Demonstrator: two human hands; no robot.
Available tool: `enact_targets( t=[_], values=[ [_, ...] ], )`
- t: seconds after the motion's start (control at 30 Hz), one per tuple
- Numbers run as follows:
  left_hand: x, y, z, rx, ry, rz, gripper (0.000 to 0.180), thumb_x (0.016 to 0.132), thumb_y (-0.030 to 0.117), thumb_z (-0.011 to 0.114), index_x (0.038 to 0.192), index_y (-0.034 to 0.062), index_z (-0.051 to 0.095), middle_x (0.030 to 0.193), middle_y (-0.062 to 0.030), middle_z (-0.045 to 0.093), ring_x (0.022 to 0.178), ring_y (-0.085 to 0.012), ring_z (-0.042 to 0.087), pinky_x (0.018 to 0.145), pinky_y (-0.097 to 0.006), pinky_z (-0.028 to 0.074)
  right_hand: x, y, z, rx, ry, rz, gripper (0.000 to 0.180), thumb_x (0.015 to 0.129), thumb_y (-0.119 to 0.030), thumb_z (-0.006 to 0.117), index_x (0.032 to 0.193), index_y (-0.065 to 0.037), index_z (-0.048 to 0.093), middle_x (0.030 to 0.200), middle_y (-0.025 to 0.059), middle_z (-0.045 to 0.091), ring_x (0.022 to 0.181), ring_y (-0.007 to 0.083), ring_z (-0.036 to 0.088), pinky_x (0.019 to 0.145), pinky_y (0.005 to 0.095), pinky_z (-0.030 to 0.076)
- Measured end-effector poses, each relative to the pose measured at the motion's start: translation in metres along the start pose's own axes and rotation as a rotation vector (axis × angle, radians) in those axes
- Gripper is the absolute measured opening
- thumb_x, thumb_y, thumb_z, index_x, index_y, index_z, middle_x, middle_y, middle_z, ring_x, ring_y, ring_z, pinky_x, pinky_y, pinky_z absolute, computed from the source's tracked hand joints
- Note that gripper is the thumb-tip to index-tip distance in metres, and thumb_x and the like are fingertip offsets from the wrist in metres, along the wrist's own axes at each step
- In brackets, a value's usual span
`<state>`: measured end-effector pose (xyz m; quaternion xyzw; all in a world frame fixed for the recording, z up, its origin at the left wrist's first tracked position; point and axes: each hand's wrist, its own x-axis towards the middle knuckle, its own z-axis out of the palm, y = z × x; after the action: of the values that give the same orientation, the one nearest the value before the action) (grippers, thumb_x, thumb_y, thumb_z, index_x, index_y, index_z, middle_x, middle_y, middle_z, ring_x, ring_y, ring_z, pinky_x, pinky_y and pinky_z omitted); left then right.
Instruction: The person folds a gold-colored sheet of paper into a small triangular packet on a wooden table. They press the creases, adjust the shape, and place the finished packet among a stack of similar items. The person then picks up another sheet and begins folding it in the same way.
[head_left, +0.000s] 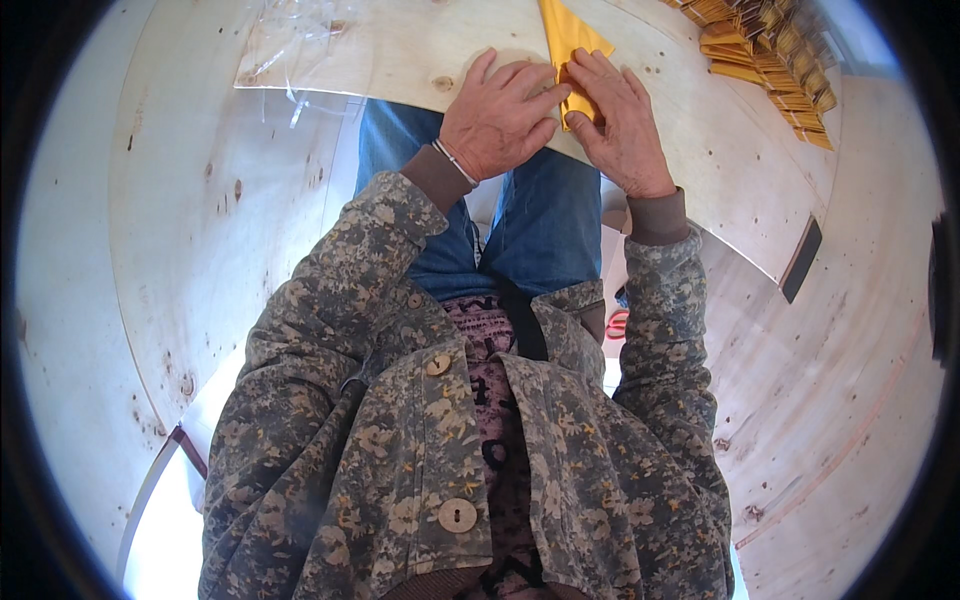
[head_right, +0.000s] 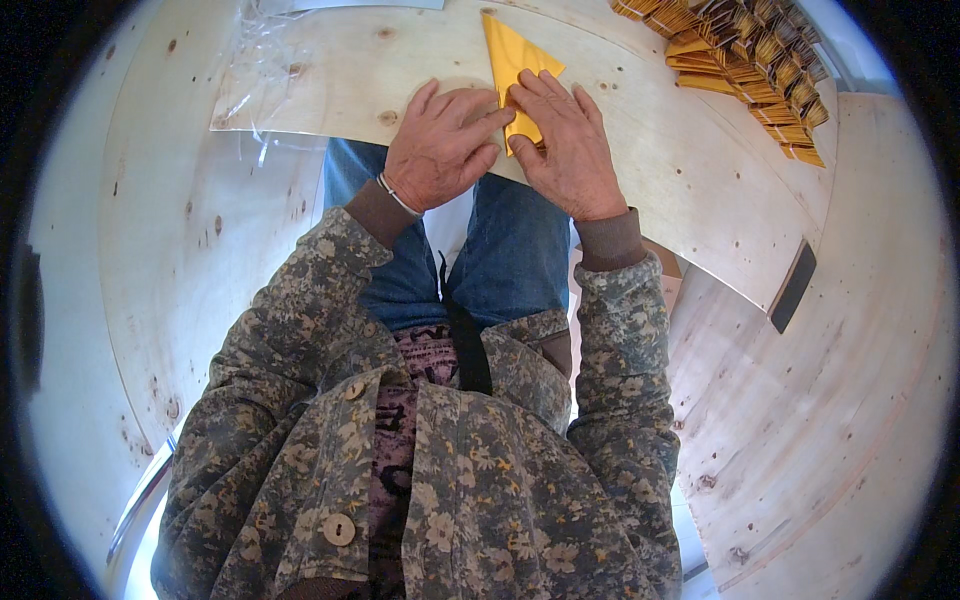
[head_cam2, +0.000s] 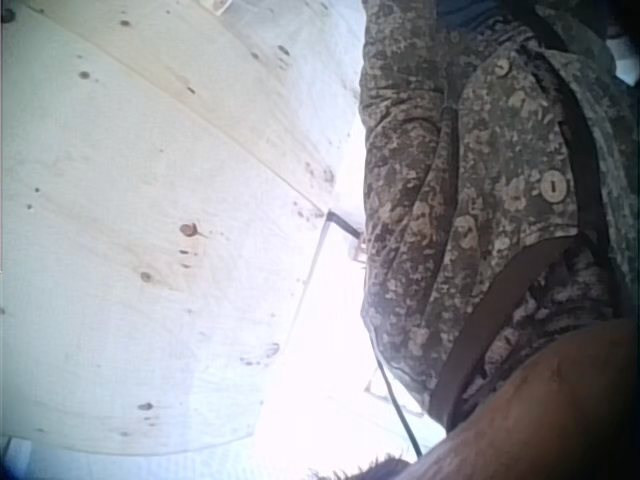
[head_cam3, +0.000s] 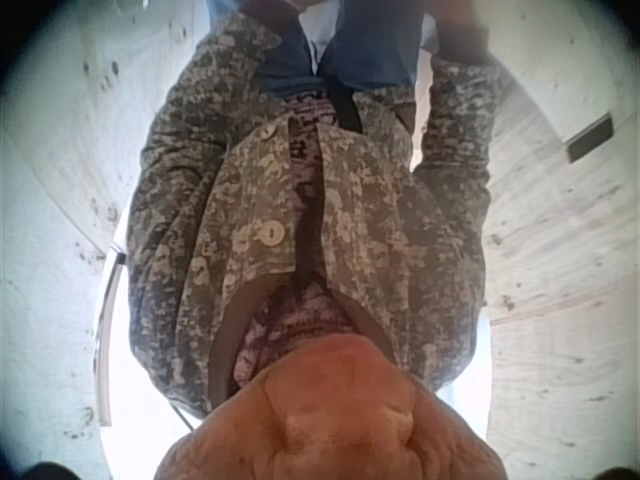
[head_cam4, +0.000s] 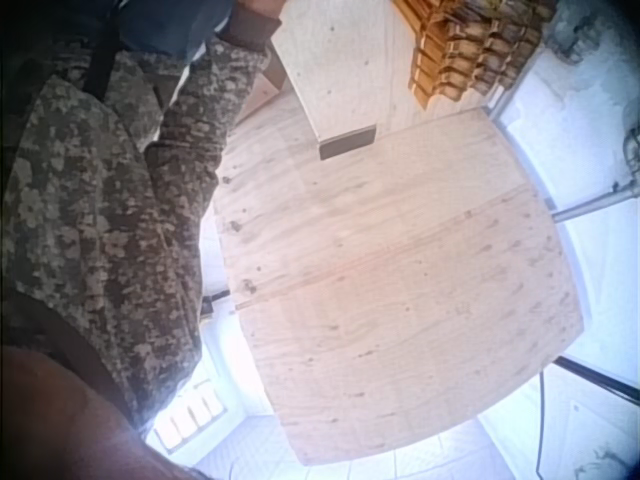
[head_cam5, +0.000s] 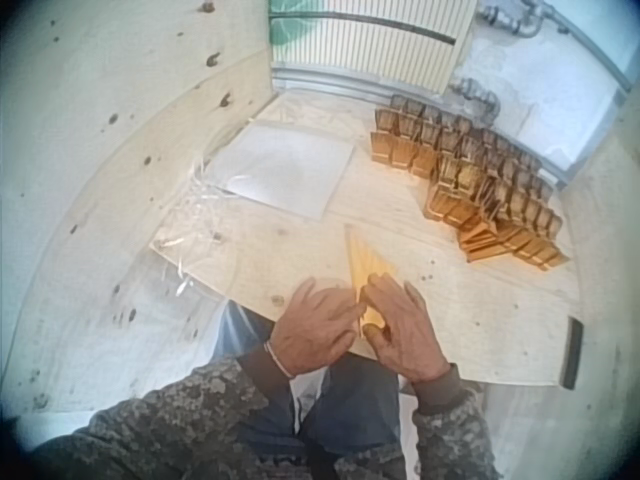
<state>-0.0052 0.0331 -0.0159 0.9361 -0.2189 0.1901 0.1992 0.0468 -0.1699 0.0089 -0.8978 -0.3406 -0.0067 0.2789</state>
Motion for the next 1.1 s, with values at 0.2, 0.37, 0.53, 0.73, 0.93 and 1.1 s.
enact_targets(
  t=[0.2,0.37,0.53,0.73,0.93,1.1],
  values=[
    [-0.001,0.000,0.001,0.001,-0.005,-0.013,0.042,0.091,0.028,0.065,0.132,0.0181,0.065,0.130,-0.0057,0.059,0.123,-0.0245,0.055,0.114,-0.054,0.031,0.000,0.000,0.001,-0.004,0.006,-0.005,0.048,0.090,-0.019,0.066,0.136,-0.008,0.062,0.151,0.0139,0.052,0.145,0.0279,0.042,0.122,0.0478,0.023],
    [-0.001,-0.001,0.004,0.005,0.008,0.009,0.038,0.094,0.030,0.061,0.129,0.0152,0.064,0.132,-0.0026,0.061,0.125,-0.0229,0.054,0.116,-0.055,0.029,0.000,0.001,0.002,-0.003,0.012,-0.019,0.050,0.089,-0.019,0.066,0.137,-0.008,0.061,0.150,0.0138,0.052,0.144,0.0281,0.042,0.122,0.0478,0.024],
    [-0.001,-0.001,0.004,0.006,0.008,0.011,0.040,0.093,0.029,0.062,0.131,0.0150,0.064,0.135,-0.0012,0.061,0.126,-0.0220,0.053,0.115,-0.054,0.030,-0.001,0.001,0.001,-0.010,0.013,-0.031,0.052,0.089,-0.016,0.069,0.139,-0.010,0.059,0.151,0.0113,0.051,0.143,0.0299,0.044,0.121,0.0480,0.025],
    [-0.001,0.000,0.003,0.011,-0.003,0.006,0.042,0.091,0.026,0.065,0.132,0.0159,0.064,0.138,-0.0006,0.061,0.126,-0.0230,0.054,0.114,-0.053,0.031,0.000,0.003,0.002,-0.011,0.012,-0.025,0.051,0.088,-0.019,0.068,0.137,-0.008,0.062,0.150,0.0132,0.053,0.144,0.0274,0.043,0.122,0.0476,0.024],
    [-0.001,0.000,0.003,0.025,0.007,0.015,0.041,0.092,0.027,0.064,0.132,0.0152,0.064,0.137,-0.0015,0.061,0.127,-0.0228,0.053,0.114,-0.052,0.031,0.000,0.004,0.002,-0.018,0.013,-0.026,0.050,0.088,-0.020,0.068,0.136,-0.008,0.062,0.150,0.0128,0.052,0.144,0.0271,0.043,0.122,0.0477,0.024],
    [0.001,0.000,0.003,0.027,0.037,0.026,0.036,0.093,0.029,0.063,0.126,0.0141,0.066,0.131,0.0000,0.063,0.124,-0.0190,0.055,0.113,-0.054,0.031,-0.001,-0.007,0.001,-0.093,0.081,-0.076,0.053,0.090,-0.025,0.068,0.139,-0.006,0.058,0.151,0.0135,0.051,0.144,0.0303,0.042,0.121,0.0510,0.025]
  ],
)
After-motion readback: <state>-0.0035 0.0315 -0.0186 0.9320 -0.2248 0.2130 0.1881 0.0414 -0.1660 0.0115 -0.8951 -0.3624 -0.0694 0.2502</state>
